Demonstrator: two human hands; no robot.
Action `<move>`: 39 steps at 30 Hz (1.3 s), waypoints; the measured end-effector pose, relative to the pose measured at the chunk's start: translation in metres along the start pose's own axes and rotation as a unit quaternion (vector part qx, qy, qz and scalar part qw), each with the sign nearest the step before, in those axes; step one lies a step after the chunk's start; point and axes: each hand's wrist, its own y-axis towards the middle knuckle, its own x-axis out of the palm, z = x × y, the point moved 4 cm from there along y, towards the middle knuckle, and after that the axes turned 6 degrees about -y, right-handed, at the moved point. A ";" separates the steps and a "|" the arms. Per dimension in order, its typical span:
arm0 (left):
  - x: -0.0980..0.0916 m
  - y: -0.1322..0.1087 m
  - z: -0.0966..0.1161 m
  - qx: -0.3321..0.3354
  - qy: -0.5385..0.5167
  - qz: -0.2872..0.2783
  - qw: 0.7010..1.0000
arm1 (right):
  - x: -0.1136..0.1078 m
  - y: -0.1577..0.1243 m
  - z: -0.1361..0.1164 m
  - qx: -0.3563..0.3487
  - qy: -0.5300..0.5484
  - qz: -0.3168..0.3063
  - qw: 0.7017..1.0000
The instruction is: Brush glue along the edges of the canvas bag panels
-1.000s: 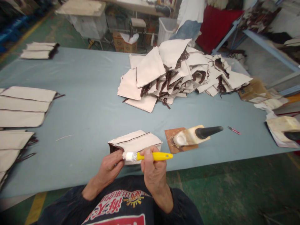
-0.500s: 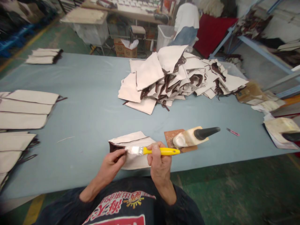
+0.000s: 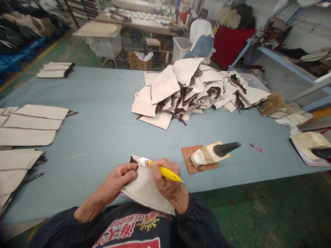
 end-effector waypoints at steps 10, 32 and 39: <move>-0.001 0.000 -0.003 -0.014 -0.035 -0.018 0.999 | -0.009 -0.007 0.005 0.019 0.017 0.000 1.000; -0.008 0.006 0.000 -0.011 -0.019 -0.004 1.000 | 0.023 0.002 0.025 0.021 -0.044 -0.019 0.999; -0.015 0.020 -0.004 -0.023 -0.038 -0.022 0.999 | 0.036 0.001 0.042 0.022 -0.101 -0.010 0.995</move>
